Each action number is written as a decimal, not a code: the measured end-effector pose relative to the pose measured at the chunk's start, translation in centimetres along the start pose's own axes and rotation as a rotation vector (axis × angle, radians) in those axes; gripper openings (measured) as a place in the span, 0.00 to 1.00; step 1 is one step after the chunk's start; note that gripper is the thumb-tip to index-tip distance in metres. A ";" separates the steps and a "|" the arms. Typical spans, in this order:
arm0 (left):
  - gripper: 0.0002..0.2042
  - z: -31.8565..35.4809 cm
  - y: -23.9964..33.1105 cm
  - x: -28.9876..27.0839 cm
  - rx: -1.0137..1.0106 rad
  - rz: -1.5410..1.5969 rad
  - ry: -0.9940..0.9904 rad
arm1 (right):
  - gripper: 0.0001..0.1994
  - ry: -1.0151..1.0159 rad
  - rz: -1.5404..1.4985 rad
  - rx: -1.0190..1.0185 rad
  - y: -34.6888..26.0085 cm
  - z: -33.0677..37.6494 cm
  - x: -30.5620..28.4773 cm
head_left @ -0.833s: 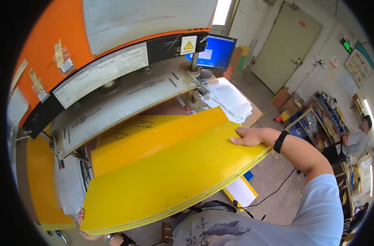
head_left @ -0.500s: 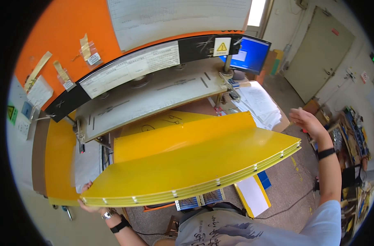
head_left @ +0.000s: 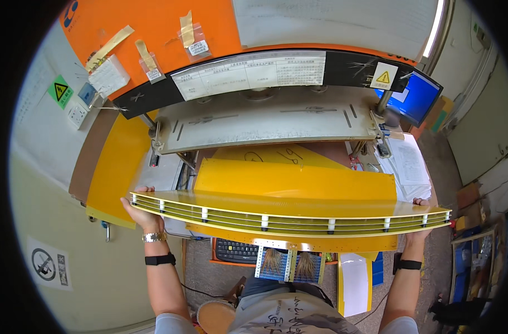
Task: Handling and organizing large yellow panels and grey wiring components at a workshop station.
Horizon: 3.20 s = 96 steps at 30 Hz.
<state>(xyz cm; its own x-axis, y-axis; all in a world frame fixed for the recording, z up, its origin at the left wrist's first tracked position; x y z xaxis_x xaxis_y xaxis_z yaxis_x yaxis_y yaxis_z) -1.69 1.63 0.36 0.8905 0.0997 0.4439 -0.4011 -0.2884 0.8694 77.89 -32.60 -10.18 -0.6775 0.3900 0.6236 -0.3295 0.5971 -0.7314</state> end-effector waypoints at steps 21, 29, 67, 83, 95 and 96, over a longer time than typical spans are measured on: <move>0.38 -0.2 -13.7 -2.4 -0.187 0.292 -0.369 | 0.17 0.061 0.097 -0.088 -0.2 -0.5 -6.7; 0.30 6.0 -2.3 0.2 -0.250 0.150 -0.360 | 0.10 0.170 0.213 -0.125 -10.7 3.2 8.1; 0.26 2.6 -11.1 -0.8 -0.971 -0.011 -0.703 | 0.32 0.175 0.606 0.911 -2.9 -1.3 2.7; 0.32 0.1 -12.4 0.7 -0.875 -0.070 -0.778 | 0.37 0.205 0.685 1.072 0.4 -5.6 1.6; 0.33 0.2 -16.5 -1.7 -0.961 -0.058 -0.760 | 0.40 0.152 0.763 1.040 1.8 -5.8 2.3; 0.33 0.4 -16.5 -1.8 -0.976 -0.069 -0.751 | 0.40 0.125 0.751 1.039 1.9 -6.0 2.4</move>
<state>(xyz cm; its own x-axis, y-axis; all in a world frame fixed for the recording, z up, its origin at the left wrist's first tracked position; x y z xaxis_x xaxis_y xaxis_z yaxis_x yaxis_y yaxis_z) 3.42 5.86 -14.91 0.6893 -0.5782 0.4366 -0.0540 0.5599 0.8268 79.62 -26.36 -8.40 -0.8715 0.4877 -0.0522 -0.2893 -0.5972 -0.7481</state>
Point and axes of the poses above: each hand's wrist, its own z-axis away from the middle knuckle, its own x-axis out of the palm, y = z × x, the point moved 8 cm from there along -z, towards the middle knuckle, and after that the axes turned 15 degrees about -y, right-handed, at the moved point
